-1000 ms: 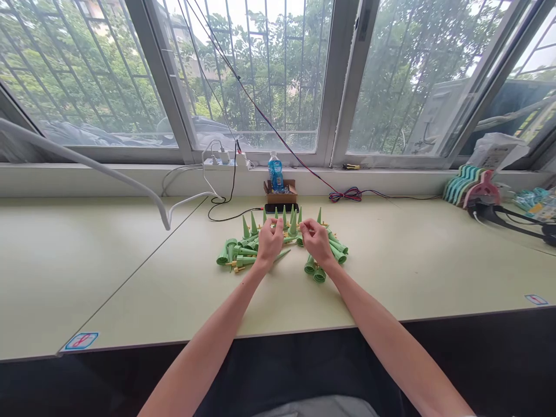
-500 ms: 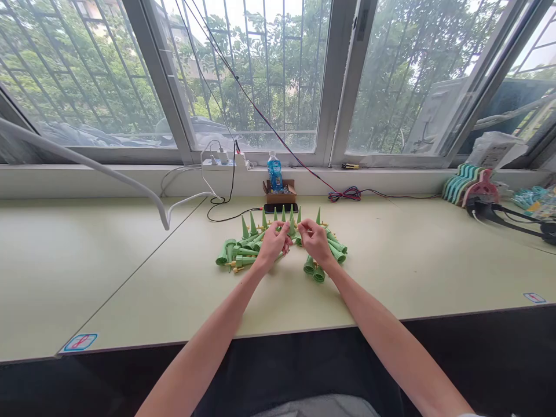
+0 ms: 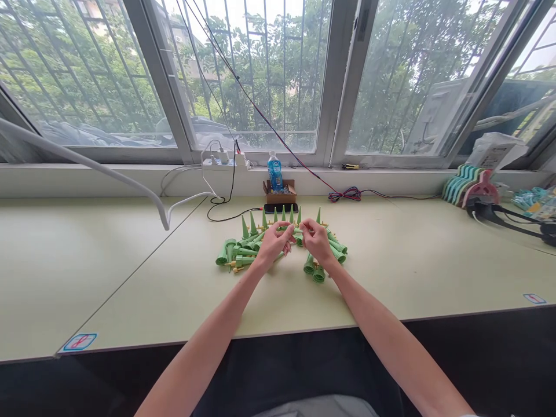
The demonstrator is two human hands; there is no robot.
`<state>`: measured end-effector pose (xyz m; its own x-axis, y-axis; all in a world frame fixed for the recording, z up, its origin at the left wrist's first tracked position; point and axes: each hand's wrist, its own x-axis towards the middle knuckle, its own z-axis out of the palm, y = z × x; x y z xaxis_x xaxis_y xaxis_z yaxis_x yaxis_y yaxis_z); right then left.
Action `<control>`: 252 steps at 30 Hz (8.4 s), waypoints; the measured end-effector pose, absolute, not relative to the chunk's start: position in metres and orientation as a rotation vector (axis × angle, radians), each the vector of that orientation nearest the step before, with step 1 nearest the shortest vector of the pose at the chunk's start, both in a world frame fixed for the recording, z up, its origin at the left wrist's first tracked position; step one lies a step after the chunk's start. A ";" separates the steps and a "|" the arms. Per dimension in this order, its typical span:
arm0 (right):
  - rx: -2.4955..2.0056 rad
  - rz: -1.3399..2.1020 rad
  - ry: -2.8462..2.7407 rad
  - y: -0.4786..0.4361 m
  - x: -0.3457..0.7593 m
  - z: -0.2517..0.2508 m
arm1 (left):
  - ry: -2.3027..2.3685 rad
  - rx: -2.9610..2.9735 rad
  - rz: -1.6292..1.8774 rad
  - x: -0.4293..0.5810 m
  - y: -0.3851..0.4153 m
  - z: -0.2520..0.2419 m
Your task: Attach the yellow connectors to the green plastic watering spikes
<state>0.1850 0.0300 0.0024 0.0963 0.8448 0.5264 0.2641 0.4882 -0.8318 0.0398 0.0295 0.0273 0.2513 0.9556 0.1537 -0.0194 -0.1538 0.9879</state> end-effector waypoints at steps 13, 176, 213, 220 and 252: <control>-1.069 0.533 -1.457 0.030 0.186 0.004 | 0.907 1.600 1.161 0.041 0.030 0.020; -1.102 0.493 -1.543 0.030 0.184 0.001 | 0.974 1.570 1.286 0.044 0.027 0.021; -0.983 0.548 -1.541 0.020 0.178 0.009 | 0.930 1.209 1.146 0.046 0.030 0.024; -0.969 0.584 -1.529 0.019 0.179 0.010 | 0.871 1.159 1.090 0.045 0.031 0.023; -1.027 0.583 -1.513 0.024 0.183 0.007 | 0.873 1.287 1.160 0.043 0.026 0.028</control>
<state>0.1832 0.0237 0.0069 0.0427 0.8512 0.5231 0.2801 0.4924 -0.8241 0.0429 0.0260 0.0279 0.2378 0.9639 0.1199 -0.1515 -0.0851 0.9848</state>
